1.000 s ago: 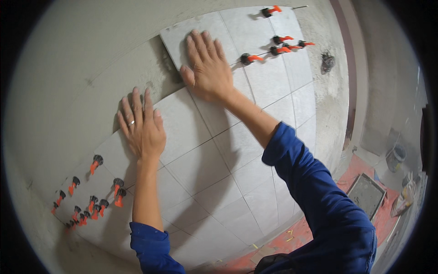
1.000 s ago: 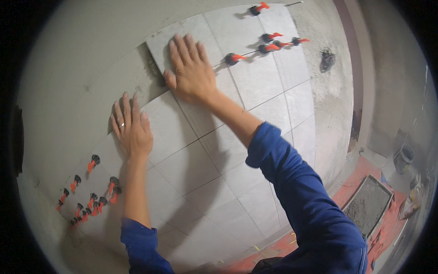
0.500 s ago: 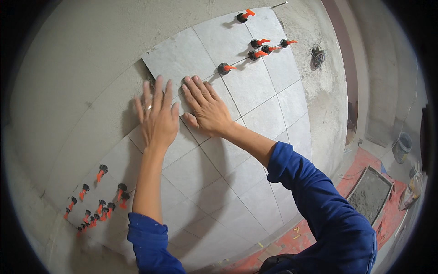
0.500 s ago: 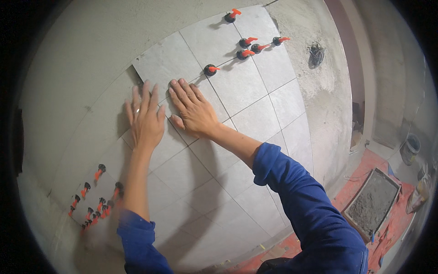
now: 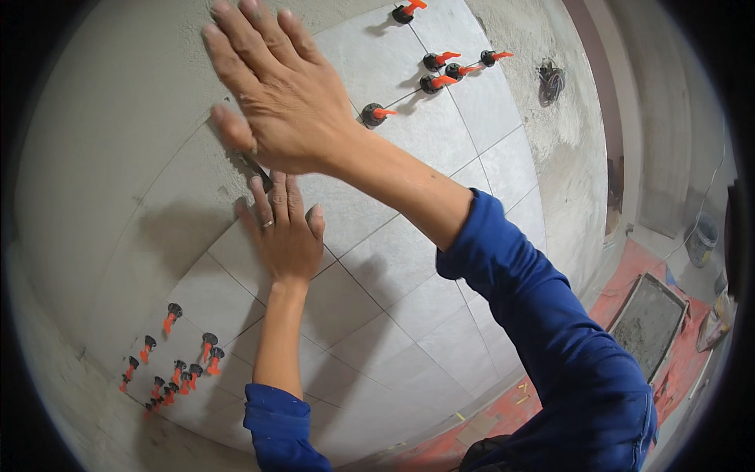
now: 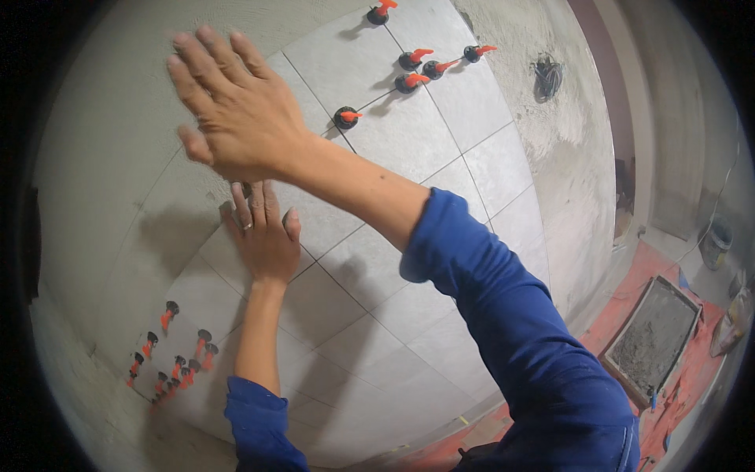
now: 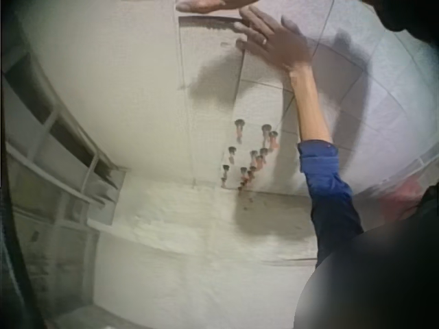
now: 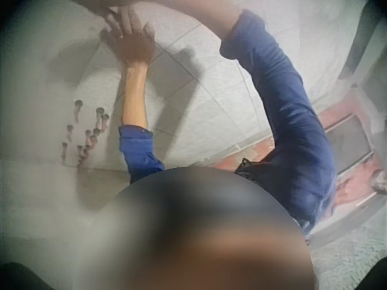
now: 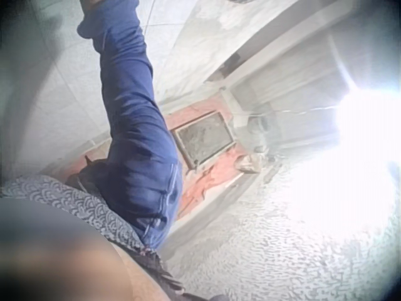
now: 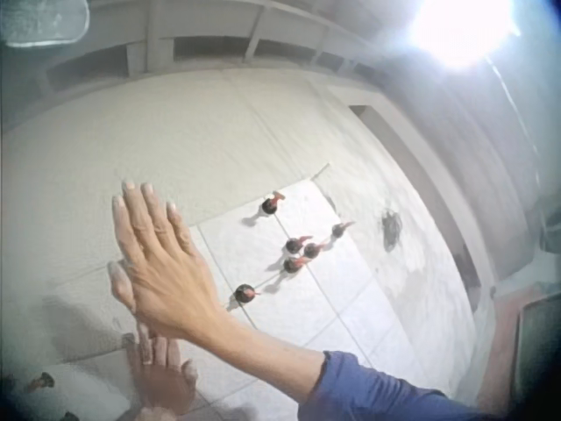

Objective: The person applies cement adhesive to the back of a white tile using a notched trowel, then presses the tile onto a wall where other tiles are already installed with leveling clips. The person adjusts the tile position and uses a small hammer to tap it into place.

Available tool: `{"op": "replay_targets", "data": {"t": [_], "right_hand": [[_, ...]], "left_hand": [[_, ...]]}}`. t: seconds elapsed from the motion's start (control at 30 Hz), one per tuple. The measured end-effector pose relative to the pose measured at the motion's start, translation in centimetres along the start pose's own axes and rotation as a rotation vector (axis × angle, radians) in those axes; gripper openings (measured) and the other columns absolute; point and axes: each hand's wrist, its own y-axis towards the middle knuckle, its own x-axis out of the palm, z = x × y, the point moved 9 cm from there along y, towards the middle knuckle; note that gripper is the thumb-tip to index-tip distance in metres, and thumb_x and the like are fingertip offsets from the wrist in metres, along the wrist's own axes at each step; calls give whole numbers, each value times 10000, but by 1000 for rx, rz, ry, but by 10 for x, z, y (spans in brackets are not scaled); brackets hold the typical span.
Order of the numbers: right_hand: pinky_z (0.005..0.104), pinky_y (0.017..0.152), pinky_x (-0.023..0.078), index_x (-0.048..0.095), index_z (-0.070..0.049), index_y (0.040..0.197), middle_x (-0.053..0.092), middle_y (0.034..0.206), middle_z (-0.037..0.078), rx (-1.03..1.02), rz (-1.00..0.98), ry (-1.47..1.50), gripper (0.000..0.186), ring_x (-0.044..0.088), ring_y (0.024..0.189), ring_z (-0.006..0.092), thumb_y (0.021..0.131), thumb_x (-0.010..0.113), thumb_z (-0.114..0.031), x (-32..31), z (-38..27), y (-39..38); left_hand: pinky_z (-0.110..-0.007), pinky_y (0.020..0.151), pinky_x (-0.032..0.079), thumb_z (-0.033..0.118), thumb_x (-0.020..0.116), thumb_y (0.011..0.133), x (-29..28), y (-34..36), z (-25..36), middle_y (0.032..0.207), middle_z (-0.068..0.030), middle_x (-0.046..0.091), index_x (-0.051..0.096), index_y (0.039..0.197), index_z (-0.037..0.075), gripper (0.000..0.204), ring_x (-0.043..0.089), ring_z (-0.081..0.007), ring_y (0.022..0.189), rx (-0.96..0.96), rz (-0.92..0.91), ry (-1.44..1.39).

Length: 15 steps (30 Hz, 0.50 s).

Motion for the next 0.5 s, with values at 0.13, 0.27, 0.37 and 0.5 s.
{"op": "replay_targets", "data": {"t": [0.13, 0.27, 0.37, 0.5], "right_hand": [[439, 1241, 99, 304, -37, 1525, 238, 1617, 135, 166, -270, -12, 706, 166, 1514, 269, 944, 414, -422, 67, 28, -47], [433, 1245, 80, 275, -47, 1541, 216, 1626, 122, 112, -284, -125, 709, 136, 1520, 266, 961, 380, -442, 81, 32, -59], [435, 1246, 75, 269, -52, 1545, 204, 1630, 120, 161, -415, -97, 709, 140, 1519, 270, 961, 380, -439, 74, 29, -49], [436, 1246, 63, 259, -57, 1549, 191, 1633, 123, 106, -216, -16, 719, 129, 1521, 275, 957, 385, -446, 27, 10, -31]], "left_hand": [[-614, 1193, 118, 390, 524, 957, 1, 0, -1, 1619, -40, 260, 331, 1529, 112, 664, 191, -346, 1497, -13, 21, -15], [-616, 1188, 123, 388, 544, 950, 3, -1, 0, 1614, -40, 275, 343, 1523, 112, 667, 198, -349, 1495, -27, 7, -9], [-617, 1185, 126, 392, 534, 954, 1, 0, 0, 1610, -47, 284, 349, 1521, 108, 661, 209, -354, 1491, -33, 10, 3], [-618, 1185, 126, 411, 509, 961, 3, 0, -1, 1613, -42, 277, 335, 1528, 104, 668, 202, -360, 1491, -56, -17, 18]]}}
